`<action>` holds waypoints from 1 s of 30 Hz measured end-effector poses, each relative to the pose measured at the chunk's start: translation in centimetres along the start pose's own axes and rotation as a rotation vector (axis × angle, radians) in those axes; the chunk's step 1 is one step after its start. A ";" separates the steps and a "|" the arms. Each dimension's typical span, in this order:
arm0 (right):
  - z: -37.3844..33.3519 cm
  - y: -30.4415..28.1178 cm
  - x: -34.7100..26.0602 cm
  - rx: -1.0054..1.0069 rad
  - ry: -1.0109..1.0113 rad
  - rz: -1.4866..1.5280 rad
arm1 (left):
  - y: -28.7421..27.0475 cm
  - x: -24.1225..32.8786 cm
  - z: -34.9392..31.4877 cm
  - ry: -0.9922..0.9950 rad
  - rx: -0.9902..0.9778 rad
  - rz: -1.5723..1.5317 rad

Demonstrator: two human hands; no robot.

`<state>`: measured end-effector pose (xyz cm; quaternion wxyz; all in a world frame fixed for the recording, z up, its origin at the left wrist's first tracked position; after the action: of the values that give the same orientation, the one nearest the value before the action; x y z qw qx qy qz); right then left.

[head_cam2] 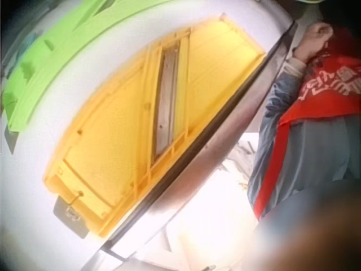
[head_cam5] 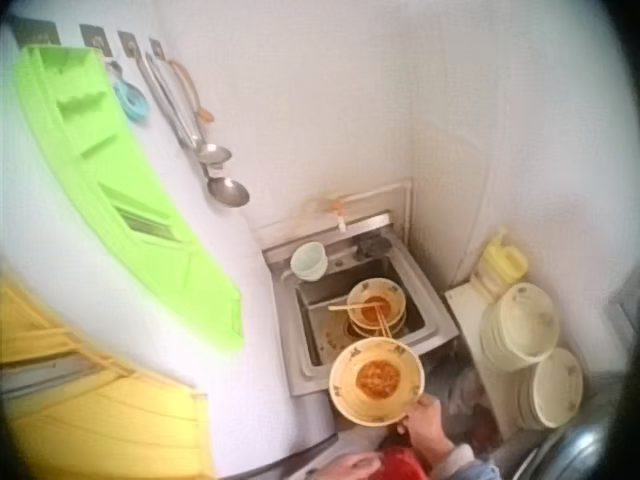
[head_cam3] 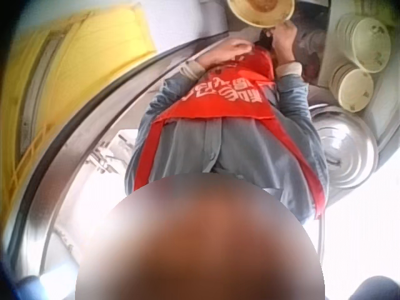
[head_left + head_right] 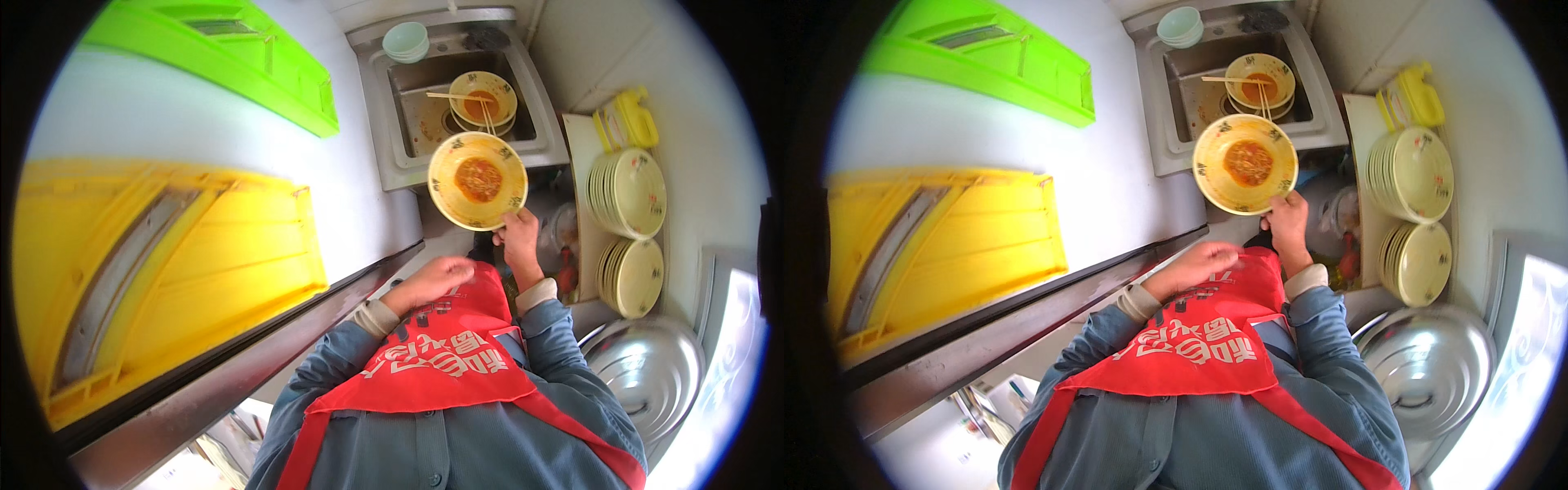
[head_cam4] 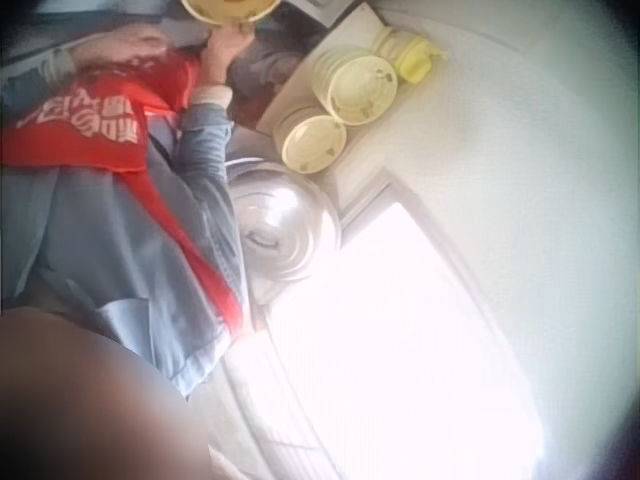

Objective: The person assembles a noodle dish by adding toppings from several bowls into a serving bowl, then carries it to a customer and places it on the table. After serving, the person collects used bowls and chopsticks, rinses them in a sink, and returns to the prep area to handle packaged items.

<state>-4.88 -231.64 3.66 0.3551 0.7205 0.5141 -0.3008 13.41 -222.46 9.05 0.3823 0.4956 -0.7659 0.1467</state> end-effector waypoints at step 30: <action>-29.4 -25.8 57.4 0.905 0.670 0.656 | -0.3 -26.5 -12.7 -0.260 0.050 0.730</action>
<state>-10.83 -171.62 -30.74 -0.0894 0.9732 0.1728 -0.1227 24.97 -197.81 -1.96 0.1922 0.2140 -0.9303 0.2278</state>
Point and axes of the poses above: each hand's wrist, its own z-axis towards the middle knuckle, its own y-axis out of the palm, x = y × z, the point moved 1 cm from there along z, towards the middle knuckle, and after that the axes turned 1 degree about -y, right-handed, at the moved point
